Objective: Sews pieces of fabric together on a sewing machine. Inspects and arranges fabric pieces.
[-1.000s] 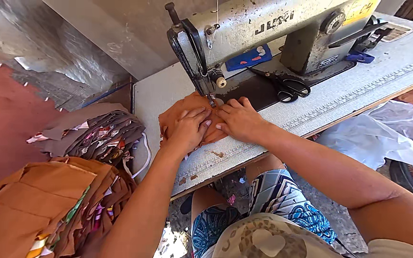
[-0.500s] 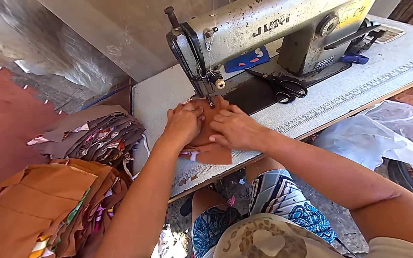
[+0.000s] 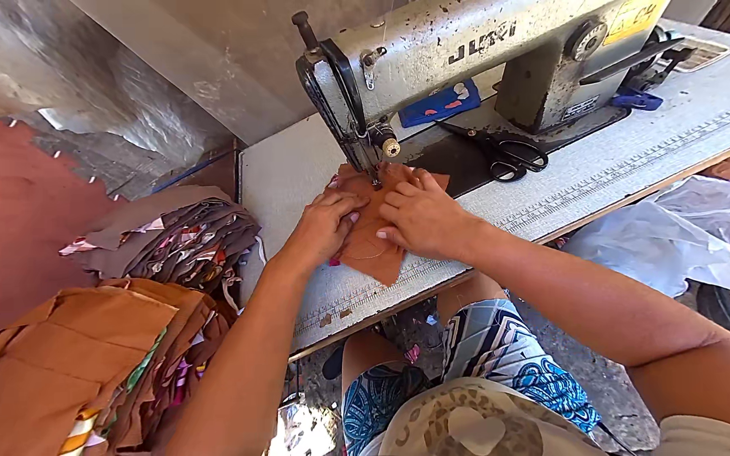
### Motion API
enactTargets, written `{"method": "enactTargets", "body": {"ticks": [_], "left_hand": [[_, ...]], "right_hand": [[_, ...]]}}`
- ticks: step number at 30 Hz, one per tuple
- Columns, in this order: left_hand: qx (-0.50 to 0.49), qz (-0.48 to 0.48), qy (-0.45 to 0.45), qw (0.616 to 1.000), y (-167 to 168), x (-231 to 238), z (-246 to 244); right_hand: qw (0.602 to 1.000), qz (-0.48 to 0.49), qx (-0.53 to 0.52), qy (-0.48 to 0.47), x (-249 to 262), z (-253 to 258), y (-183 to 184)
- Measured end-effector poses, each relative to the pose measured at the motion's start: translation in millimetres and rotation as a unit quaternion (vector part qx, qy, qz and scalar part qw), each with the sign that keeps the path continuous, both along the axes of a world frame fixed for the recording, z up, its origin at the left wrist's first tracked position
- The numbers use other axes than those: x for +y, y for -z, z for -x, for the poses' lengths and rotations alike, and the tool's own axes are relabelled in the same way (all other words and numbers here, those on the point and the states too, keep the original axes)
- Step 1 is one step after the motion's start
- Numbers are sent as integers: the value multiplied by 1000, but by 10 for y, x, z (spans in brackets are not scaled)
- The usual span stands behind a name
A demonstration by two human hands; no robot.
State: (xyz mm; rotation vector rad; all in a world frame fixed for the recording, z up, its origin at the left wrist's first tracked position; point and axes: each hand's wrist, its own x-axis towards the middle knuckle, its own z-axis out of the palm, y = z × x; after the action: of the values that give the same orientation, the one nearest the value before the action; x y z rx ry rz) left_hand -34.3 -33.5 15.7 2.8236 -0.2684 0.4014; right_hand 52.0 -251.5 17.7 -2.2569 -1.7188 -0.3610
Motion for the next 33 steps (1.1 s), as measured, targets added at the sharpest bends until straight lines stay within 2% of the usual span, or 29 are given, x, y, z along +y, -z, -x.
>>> {"method": "enactTargets", "body": {"ticks": [5, 11, 15, 19, 23, 26, 29, 33], "left_hand": [[11, -38, -18, 999, 22, -3, 28], [38, -60, -46, 996, -73, -64, -7], [73, -56, -62, 994, -202, -110, -91], [104, -80, -77, 988, -281, -133, -140], [176, -93, -100, 975, -445, -214, -164], [231, -85, -104, 963, -535, -192, -197], [221, -55, -88, 970, -526, -18, -199], [212, -27, -43, 976, -451, 161, -177]], "right_hand": [[998, 33, 9, -48, 9, 140, 129], [999, 40, -12, 21, -22, 46, 31], [999, 34, 21, -21, 114, 239, 80], [999, 40, 21, -6, 73, 85, 87], [996, 68, 51, 40, 29, -141, -86], [998, 25, 44, 26, 200, 101, -107], [994, 48, 101, -11, 393, 348, -9], [994, 57, 86, 24, 426, 442, -13]]}}
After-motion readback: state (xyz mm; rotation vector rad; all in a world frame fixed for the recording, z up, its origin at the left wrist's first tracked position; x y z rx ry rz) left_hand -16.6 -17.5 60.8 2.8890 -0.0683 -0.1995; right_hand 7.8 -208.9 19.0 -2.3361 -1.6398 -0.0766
